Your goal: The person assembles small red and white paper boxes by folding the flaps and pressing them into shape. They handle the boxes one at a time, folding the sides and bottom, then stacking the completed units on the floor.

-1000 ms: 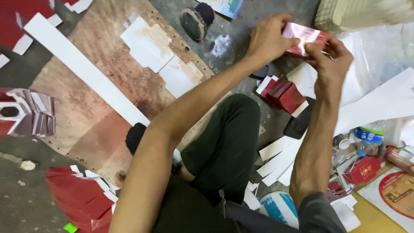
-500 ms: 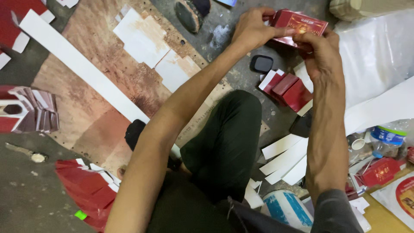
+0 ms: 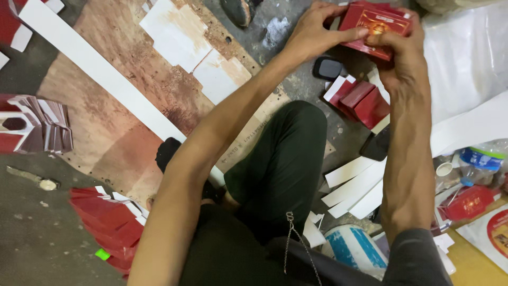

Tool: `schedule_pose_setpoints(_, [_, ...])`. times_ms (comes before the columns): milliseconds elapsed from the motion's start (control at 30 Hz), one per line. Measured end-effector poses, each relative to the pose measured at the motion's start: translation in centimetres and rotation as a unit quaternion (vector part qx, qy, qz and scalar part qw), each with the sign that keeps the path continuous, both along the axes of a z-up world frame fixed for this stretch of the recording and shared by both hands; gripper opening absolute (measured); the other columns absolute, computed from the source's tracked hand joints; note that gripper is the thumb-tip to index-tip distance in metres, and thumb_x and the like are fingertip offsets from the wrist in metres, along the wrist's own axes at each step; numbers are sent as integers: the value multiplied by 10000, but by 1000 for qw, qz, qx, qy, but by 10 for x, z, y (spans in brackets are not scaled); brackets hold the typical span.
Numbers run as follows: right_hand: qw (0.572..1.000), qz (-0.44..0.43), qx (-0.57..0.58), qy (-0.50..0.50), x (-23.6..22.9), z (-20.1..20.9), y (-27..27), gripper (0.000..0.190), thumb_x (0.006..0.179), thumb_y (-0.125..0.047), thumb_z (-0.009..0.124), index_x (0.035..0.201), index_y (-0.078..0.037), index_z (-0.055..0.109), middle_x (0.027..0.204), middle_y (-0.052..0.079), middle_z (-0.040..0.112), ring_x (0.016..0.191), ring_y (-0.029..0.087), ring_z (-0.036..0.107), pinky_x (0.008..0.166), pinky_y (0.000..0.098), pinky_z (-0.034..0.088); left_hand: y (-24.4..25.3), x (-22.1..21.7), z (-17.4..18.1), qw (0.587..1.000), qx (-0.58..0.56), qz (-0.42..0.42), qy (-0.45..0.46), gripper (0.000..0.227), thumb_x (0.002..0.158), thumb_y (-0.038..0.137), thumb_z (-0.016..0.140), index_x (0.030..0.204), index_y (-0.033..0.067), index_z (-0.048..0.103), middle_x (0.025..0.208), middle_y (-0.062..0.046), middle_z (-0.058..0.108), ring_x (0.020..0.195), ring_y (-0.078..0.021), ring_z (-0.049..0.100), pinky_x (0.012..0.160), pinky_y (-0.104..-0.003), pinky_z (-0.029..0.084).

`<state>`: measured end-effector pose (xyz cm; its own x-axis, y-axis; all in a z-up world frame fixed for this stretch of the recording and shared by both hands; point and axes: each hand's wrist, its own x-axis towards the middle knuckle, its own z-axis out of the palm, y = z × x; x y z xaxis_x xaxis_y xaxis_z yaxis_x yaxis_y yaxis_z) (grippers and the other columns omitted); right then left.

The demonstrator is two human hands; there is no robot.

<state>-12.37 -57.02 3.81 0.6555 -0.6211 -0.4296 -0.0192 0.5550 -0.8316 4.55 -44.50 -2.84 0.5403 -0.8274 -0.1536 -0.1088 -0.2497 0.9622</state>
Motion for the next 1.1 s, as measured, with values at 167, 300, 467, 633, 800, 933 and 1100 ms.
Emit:
schedule_pose_setpoints(167, [997,-19,-11,-68,-38,74,55,627,818,178,693,1372,-8,468,1195,156,618,1086,283,670,1029,397,612,37,-20,70,996,-82,-16,17,1381,609,626,977,1485,-102,197,1395,-319,436,1296,-441,471,1032,-490,416])
schedule_pose_setpoints(300, [995,9,-36,-90,-44,116,121,695,803,155,783,1391,-27,460,1227,132,615,1125,257,664,1031,387,599,118,-17,123,985,-92,-66,130,1308,655,623,927,1564,1,220,1400,-213,601,1301,-314,654,1135,-419,523])
schedule_pose_setpoints(467, [984,163,-59,-51,11,110,235,804,774,85,870,1460,-53,473,1373,131,610,1260,251,661,1094,390,579,282,5,149,997,52,15,57,1095,659,539,959,1510,37,486,1402,-173,654,1302,-265,658,1136,-397,520])
schedule_pose_setpoints(633, [889,384,-245,-47,102,51,330,854,711,19,945,1422,-33,476,1382,150,565,1323,278,556,1112,414,497,429,24,124,942,-151,209,214,1017,700,283,1027,1486,76,417,1408,-156,571,1331,-288,596,1165,-461,524])
schedule_pose_setpoints(800, [828,431,-329,-144,178,-14,407,980,777,36,836,1613,-48,330,1561,171,518,1488,301,503,1252,423,421,512,50,56,956,-33,270,-113,1017,717,230,1016,1524,73,417,1486,-150,553,1404,-309,569,1217,-465,489])
schedule_pose_setpoints(933, [820,493,-285,-66,170,-29,417,1120,779,-21,816,1694,-70,173,1728,211,309,1530,339,476,1245,417,476,520,44,21,951,65,254,-163,1088,697,252,1039,1537,88,368,1550,-176,480,1489,-344,455,1263,-511,376])
schedule_pose_setpoints(1100, [823,426,-359,-117,154,-33,429,1246,868,-3,867,1667,-124,-82,1753,197,101,1636,356,221,1370,462,288,512,48,10,964,-81,237,-88,1384,686,335,1009,1620,62,24,1650,-275,168,1557,-430,212,1289,-575,214])
